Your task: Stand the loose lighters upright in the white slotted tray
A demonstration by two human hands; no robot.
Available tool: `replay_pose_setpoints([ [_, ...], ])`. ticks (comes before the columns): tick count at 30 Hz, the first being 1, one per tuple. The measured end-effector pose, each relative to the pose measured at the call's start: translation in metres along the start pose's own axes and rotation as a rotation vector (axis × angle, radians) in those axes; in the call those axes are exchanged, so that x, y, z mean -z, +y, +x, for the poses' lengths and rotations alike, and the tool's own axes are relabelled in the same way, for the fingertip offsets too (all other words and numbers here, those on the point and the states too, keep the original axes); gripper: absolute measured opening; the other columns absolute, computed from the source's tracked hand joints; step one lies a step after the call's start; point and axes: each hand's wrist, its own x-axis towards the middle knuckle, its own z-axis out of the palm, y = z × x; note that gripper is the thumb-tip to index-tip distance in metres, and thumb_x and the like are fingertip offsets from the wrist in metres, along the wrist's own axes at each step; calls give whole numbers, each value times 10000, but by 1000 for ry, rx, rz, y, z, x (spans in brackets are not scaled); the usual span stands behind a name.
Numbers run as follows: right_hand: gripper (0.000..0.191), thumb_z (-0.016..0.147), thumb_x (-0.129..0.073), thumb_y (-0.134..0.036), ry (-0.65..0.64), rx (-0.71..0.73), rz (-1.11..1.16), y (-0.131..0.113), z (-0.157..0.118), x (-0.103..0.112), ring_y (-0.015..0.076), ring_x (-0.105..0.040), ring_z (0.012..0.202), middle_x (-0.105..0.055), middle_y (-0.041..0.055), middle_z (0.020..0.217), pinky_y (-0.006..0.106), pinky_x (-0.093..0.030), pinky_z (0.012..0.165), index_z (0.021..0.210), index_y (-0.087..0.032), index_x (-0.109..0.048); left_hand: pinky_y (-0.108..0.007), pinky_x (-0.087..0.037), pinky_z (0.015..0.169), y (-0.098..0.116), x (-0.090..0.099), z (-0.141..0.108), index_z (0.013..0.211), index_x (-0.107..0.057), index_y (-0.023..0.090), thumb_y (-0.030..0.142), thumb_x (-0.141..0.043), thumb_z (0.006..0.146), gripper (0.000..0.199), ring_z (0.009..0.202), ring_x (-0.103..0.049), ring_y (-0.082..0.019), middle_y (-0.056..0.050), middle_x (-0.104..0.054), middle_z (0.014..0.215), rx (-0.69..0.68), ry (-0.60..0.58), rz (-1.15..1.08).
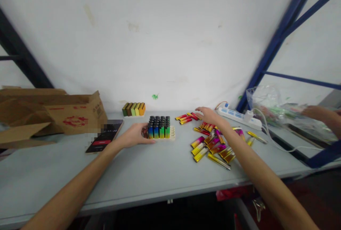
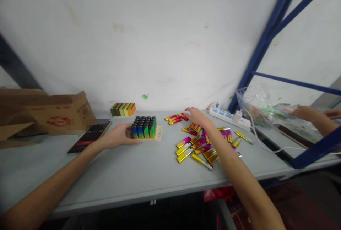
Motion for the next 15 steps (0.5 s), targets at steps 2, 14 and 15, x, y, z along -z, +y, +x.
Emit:
replay_pose_setpoints([
  [2,533,1017,-490,-463,-44,108,71,-22,12,-9,277,-547,1342,-574,181,1450,396,-392,1147,1438,-142,-546,-286,-447,610,-2,0,0,938,-666,170,633,-775,647,557,699,-585,-205,-4,-662,773,2,-7,-2],
  [14,350,988,-547,-391,-140,284,167,-9,-43,8,261,-656,1185,-709,88,1283,394,-469,1077,1255,-233,-708,-306,-431,608,-3,0,2,873,-664,179,659,-768,656,536,696,-579,-219,-7,-639,736,9,1,37],
  [15,339,989,-540,-397,-132,268,181,-6,-52,14,259,-659,1181,-714,76,1279,389,-474,1072,1230,-242,-722,-308,-433,605,-5,-1,3,865,-670,184,646,-784,638,527,691,-580,-221,-6,-646,731,10,8,-6],
])
